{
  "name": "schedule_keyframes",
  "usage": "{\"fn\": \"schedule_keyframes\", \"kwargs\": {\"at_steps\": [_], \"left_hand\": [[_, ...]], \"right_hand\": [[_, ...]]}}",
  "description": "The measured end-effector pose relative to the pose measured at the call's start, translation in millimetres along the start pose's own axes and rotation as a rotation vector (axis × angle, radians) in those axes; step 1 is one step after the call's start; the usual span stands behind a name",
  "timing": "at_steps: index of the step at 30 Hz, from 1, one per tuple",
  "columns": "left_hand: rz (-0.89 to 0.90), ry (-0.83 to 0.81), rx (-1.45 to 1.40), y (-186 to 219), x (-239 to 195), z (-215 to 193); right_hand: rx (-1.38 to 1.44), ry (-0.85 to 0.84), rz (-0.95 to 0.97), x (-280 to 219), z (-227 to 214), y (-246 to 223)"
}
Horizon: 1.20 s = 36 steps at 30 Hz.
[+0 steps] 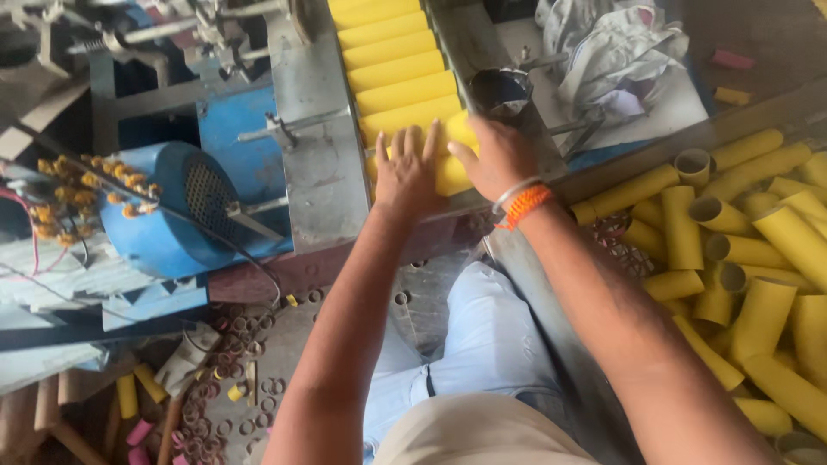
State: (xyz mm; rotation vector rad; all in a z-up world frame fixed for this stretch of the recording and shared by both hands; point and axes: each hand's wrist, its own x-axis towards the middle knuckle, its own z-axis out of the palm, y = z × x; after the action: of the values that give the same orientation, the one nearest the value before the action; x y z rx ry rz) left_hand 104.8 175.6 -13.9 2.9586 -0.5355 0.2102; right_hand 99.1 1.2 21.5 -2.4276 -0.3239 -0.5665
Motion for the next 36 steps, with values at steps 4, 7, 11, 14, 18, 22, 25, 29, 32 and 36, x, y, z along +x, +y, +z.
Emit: {"fn": "schedule_keyframes", "kwargs": {"at_steps": [4,7,11,14,18,22,25,29,32,36], "left_hand": [[0.009,-0.079,0.206,-3.9,9.8,21.5],[0.01,-0.184,0.215,5.0,19.1,2.4],[0.164,-0.028,-0.019,57.1,4.2,-19.1],[0.349,0.051,-0.286,130.1,-12.7,-16.1],[0.49,-0.307,-0.4,211.6,-30.4,4.0],[0.418,-0.644,-0.176,228.5,-33.3,16.5],[0.475,-0.392,-0.256,220.8,-40.5,17.5],[0.434,-0.418,-0.279,218.6,-39.2,18.2],[0.425,-0.467,-0.264,220.4,-37.1,17.6],[0.438,-0.504,-0.255,223.2,-33.4,13.2]], "right_hand": [[-0.04,0.067,-0.162,-17.8,-54.6,30.8],[0.153,0.02,0.158,-53.4,-105.9,73.6],[0.207,-0.008,0.489,-143.5,-140.2,148.3],[0.197,-0.085,0.713,-220.6,-127.8,204.7],[-0.48,-0.604,0.697,-308.7,-100.6,250.9],[-0.835,-0.788,0.354,-352.7,-73.4,260.5],[-0.847,-0.91,0.088,-365.4,-64.9,268.8],[-0.789,-0.78,0.338,-351.0,-76.3,318.1],[-0.762,-0.56,0.57,-334.6,-95.6,357.3],[-0.744,-0.717,0.647,-320.8,-126.1,368.4]]}}
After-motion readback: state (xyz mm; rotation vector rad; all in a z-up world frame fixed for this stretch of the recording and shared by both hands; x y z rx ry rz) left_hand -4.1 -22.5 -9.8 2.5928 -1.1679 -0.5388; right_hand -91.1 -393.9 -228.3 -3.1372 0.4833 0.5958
